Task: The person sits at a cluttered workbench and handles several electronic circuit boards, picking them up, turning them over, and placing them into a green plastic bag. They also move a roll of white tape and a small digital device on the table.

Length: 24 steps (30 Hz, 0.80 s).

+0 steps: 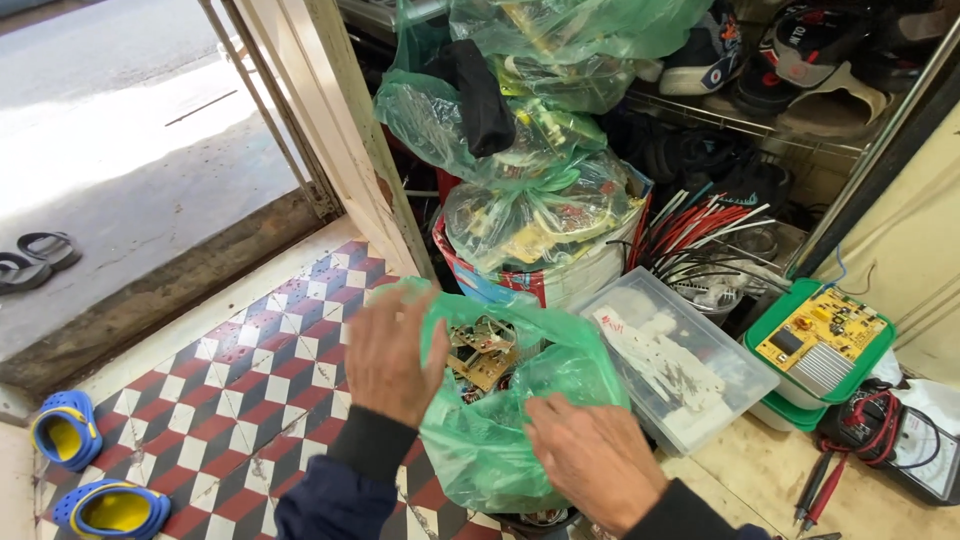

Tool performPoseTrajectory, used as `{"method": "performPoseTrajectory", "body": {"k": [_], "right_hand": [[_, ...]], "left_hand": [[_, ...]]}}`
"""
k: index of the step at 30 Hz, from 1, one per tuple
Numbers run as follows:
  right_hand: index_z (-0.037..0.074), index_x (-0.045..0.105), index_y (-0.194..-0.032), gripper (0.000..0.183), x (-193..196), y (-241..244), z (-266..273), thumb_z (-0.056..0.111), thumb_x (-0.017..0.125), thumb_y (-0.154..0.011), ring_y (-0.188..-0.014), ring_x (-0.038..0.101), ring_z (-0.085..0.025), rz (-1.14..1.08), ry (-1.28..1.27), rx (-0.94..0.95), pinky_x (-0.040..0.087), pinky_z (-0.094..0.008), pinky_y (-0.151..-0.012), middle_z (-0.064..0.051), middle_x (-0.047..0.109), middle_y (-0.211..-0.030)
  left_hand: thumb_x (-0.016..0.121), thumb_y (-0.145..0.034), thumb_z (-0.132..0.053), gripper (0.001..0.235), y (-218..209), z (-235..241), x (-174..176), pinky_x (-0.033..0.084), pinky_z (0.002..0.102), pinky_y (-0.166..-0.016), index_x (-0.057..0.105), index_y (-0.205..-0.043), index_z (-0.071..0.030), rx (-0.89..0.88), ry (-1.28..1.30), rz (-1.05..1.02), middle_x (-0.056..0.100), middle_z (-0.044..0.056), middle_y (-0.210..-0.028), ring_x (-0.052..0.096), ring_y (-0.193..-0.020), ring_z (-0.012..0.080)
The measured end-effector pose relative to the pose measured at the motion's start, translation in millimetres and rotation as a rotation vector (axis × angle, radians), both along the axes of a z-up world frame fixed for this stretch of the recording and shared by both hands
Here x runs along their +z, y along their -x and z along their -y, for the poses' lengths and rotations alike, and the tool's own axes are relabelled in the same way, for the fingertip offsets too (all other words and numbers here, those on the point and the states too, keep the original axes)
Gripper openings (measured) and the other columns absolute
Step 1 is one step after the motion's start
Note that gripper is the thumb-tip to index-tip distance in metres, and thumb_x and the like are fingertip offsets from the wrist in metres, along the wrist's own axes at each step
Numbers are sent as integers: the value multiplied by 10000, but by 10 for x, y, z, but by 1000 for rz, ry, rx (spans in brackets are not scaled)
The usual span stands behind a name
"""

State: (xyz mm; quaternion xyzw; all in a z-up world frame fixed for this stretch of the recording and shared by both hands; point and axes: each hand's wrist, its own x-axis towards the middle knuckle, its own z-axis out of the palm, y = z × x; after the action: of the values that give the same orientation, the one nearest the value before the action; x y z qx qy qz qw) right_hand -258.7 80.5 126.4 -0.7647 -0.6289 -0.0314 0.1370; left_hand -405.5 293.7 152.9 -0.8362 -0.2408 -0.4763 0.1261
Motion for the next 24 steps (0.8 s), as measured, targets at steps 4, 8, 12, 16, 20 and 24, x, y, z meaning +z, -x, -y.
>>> {"method": "performPoseTrajectory", "body": {"k": [4,8,12,16,20,24], "right_hand": [[201,631,-1004,247,-215,8,154,418,601,-1120,-479,632,-203,31,144,-60,578,-380,-496,0,729,-787],[222,681,-1130,331,-558,-131,431,545,668,-1058,-847,754,-353,-8,348,44,564,-521,-830,-43,781,-962],[231,757,-972,161,-517,-474,572,185,667,-847,-781,747,-321,197,201,-5,595,-503,-796,-12,798,-872],[234,765,-924,151,-149,-675,472,211,621,-884,-749,714,-299,378,120,-174,577,-493,-794,-25,732,-815],[216,763,-911,142,230,-614,441,221,621,-916,-843,751,-300,448,47,-257,585,-486,-853,-53,754,-883],[173,706,-847,129,258,-516,630,203,590,-896,-864,747,-315,411,-16,-249,582,-495,-927,-50,743,-832]], "left_hand": [[891,-801,-453,1142,-82,-746,-253,343,549,-1246,321,-1729,-109,168,238,-93,286,252,-1782,333,-1641,435],[743,-924,-272,232,-48,-1080,-530,548,349,-591,850,-935,-66,-65,1299,29,721,82,-689,660,-588,213],[540,-905,-22,269,1,-938,-298,542,374,-533,782,-960,81,-122,1454,210,700,167,-801,642,-555,282],[540,-840,-2,250,-31,-705,-73,570,383,-557,656,-619,18,-169,1474,273,624,123,-591,595,-517,279],[520,-1015,-57,259,56,-334,26,488,331,-488,753,-1059,48,-327,1590,353,646,120,-651,524,-509,202],[540,-1019,-41,429,338,-51,129,449,291,-481,793,-1363,-76,-236,1583,301,666,77,-689,538,-549,159]]}}
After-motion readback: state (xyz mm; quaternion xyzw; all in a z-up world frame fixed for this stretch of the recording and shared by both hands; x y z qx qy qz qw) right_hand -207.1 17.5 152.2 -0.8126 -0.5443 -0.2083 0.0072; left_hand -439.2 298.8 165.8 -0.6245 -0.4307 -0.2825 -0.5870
